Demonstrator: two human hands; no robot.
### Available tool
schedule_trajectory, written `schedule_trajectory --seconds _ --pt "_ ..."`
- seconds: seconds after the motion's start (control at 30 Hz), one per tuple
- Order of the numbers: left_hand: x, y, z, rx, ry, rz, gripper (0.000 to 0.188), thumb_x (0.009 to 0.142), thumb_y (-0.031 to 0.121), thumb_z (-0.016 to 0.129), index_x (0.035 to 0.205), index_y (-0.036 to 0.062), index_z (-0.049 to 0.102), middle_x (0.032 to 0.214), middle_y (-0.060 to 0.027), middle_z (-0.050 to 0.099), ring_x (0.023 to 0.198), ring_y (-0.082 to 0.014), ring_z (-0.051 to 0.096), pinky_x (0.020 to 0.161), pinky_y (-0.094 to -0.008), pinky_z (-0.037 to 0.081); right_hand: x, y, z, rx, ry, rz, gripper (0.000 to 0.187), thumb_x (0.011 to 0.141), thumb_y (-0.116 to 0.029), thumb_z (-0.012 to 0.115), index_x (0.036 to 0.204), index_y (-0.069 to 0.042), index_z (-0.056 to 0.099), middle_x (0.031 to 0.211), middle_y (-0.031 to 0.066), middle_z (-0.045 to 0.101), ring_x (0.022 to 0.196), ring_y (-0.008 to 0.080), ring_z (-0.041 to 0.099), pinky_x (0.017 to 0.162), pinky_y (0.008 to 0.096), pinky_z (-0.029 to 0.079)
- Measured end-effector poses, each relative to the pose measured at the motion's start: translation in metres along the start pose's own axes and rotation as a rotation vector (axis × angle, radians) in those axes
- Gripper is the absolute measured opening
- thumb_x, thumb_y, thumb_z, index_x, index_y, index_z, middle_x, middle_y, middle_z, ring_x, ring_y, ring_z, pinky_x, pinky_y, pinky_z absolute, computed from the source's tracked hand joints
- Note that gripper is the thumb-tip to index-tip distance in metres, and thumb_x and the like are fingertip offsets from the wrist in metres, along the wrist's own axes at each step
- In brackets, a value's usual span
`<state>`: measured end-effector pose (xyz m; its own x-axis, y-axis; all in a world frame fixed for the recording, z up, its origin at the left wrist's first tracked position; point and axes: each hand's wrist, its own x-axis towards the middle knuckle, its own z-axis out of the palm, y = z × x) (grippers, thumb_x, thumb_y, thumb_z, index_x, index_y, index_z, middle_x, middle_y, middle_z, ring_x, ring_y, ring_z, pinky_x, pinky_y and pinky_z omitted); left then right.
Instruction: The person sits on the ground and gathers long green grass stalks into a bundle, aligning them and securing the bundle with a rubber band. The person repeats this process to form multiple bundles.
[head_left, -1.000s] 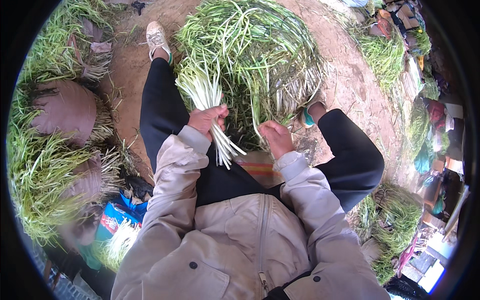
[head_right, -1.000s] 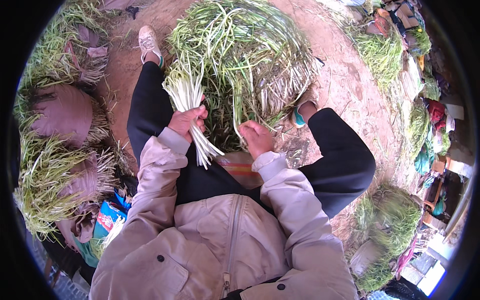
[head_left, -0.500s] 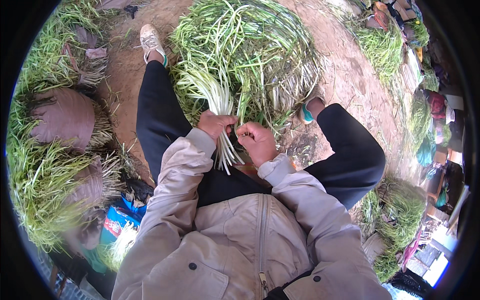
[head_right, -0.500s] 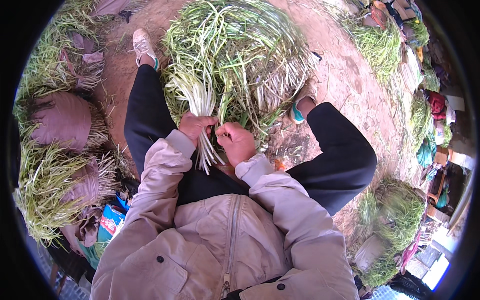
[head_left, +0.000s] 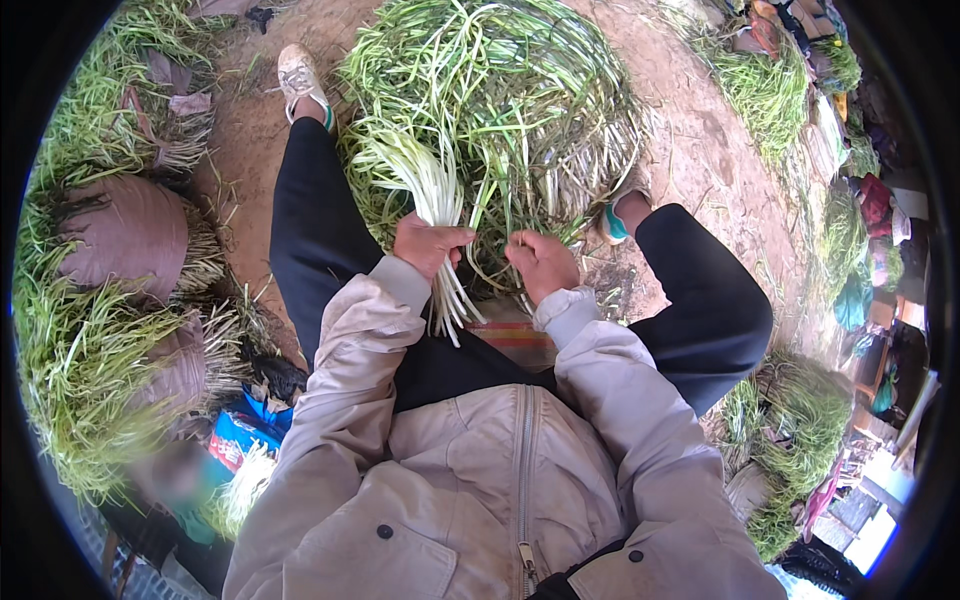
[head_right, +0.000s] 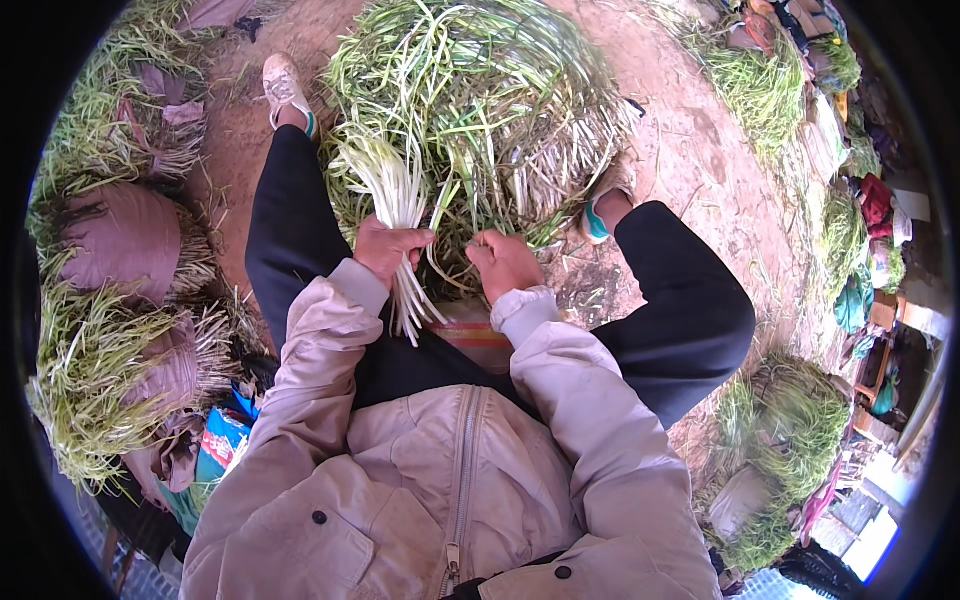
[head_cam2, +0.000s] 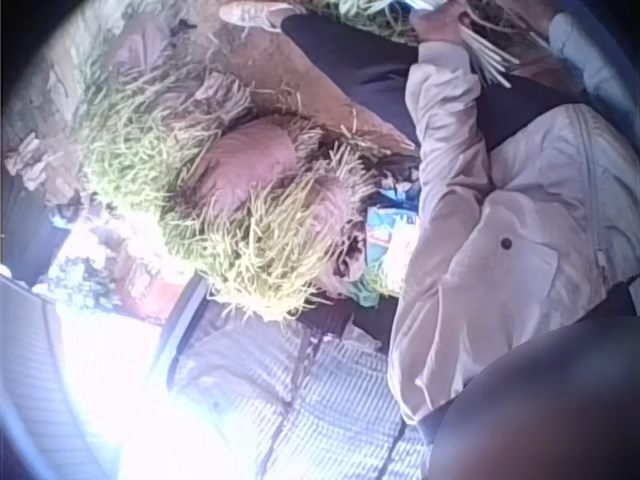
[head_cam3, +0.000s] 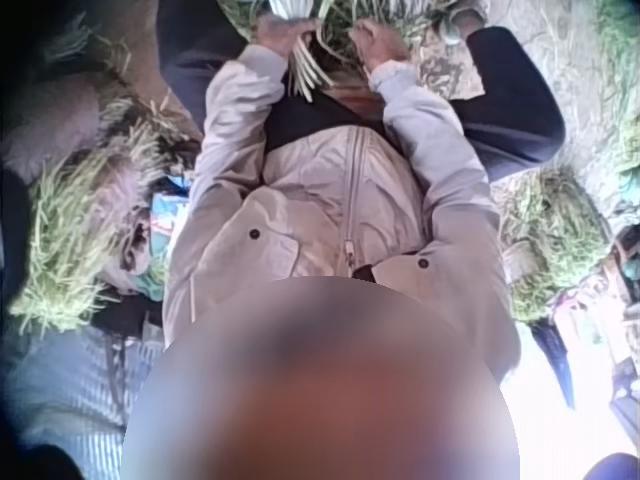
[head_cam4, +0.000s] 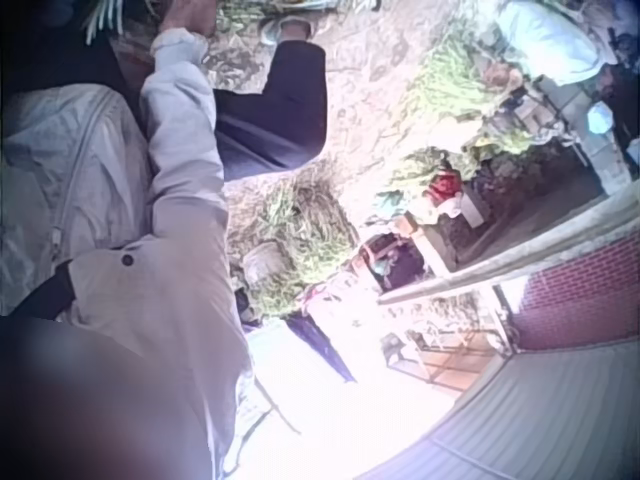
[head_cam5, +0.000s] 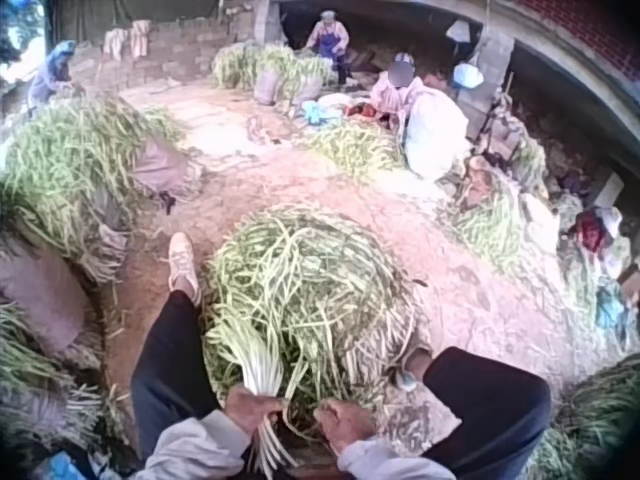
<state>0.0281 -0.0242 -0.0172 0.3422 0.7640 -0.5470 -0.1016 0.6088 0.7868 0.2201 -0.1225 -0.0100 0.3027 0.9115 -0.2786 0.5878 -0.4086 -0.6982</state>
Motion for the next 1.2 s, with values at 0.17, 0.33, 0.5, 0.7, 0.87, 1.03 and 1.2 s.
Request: schedule_trajectory --seconds 0.17,0.33,0.5,0.7,0.87,1.03,1.2 --pt "0.001 0.001 0.003 0.061 -0.068 0.035 0.018 0.076 -0.003 0.078 0.093 -0.0009 0.073 0.076 -0.0065 0.071 0.052 -0.0123 0.06 0.045 -0.0254 0.046 0.024 -0.033 0.016 0.629 -0.088 0.201 0.023 0.091 -0.023 0.072 0.097 -0.001 0.069 0.073 0.0025 0.063 0.062 0.0102 0.057 0.057 0.0245 0.048" --pt "0.001 -0.001 0.004 0.039 -0.086 0.052 0.014 0.078 -0.003 0.076 0.091 -0.0003 0.074 0.076 -0.006 0.071 0.054 -0.0124 0.061 0.047 -0.0245 0.046 0.037 -0.036 0.032 0.88 -0.165 0.366 0.012 0.092 -0.017 0.069 0.091 -0.005 0.068 0.076 -0.0001 0.067 0.055 0.0071 0.056 0.048 0.0227 0.044" --pt "0.004 -0.006 0.0 0.078 -0.065 0.077 0.014 0.077 -0.003 0.076 0.091 -0.0017 0.073 0.075 -0.0068 0.071 0.052 -0.0128 0.06 0.046 -0.0263 0.046 0.025 -0.027 0.028 0.899 -0.16 0.435 0.013 0.093 -0.018 0.07 0.087 -0.008 0.064 0.074 0.0006 0.063 0.057 0.01 0.057 0.05 0.0247 0.044" --pt "0.004 -0.001 -0.002 -0.002 0.09 0.019 0.025 0.074 -0.001 0.078 0.097 -0.0047 0.07 0.072 -0.0102 0.07 0.047 -0.0155 0.057 0.044 -0.0292 0.045 0.006 -0.035 0.004 0.808 -0.268 0.333 0.013 0.092 -0.012 0.064 0.08 -0.007 0.061 0.07 -0.0003 0.061 0.054 0.0071 0.054 0.047 0.0228 0.042" --pt "0.001 0.011 -0.007 -0.093 0.211 0.045 0.027 0.074 0.0 0.077 0.099 -0.0068 0.068 0.076 -0.0123 0.071 0.047 -0.0152 0.055 0.043 -0.0288 0.044 -0.032 -0.026 -0.03 0.553 -0.519 0.127 0.022 0.09 -0.009 0.06 0.069 -0.003 0.056 0.063 0.0034 0.057 0.054 0.0101 0.054 0.051 0.0278 0.043" --pt "0.007 0.025 -0.027 -0.149 0.309 0.094 0.027 0.077 0.0 0.073 0.103 -0.0069 0.068 0.078 -0.0134 0.072 0.048 -0.0137 0.054 0.045 -0.029 0.046 -0.056 0.012 -0.09 0.17 -0.395 0.143 0.022 0.085 -0.016 0.064 0.071 -0.001 0.058 0.064 0.0059 0.058 0.058 0.0142 0.058 0.054 0.0314 0.045" --pt "0.006 0.022 -0.029 -0.201 0.224 0.114 0.031 0.079 0.002 0.072 0.108 -0.0079 0.066 0.083 -0.0146 0.072 0.051 -0.0132 0.055 0.047 -0.0297 0.048 -0.055 0.03 -0.126 -0.411 0.058 0.05 0.023 0.082 -0.027 0.063 0.09 -0.005 0.068 0.086 0.0192 0.068 0.087 0.041 0.065 0.074 0.0497 0.05"
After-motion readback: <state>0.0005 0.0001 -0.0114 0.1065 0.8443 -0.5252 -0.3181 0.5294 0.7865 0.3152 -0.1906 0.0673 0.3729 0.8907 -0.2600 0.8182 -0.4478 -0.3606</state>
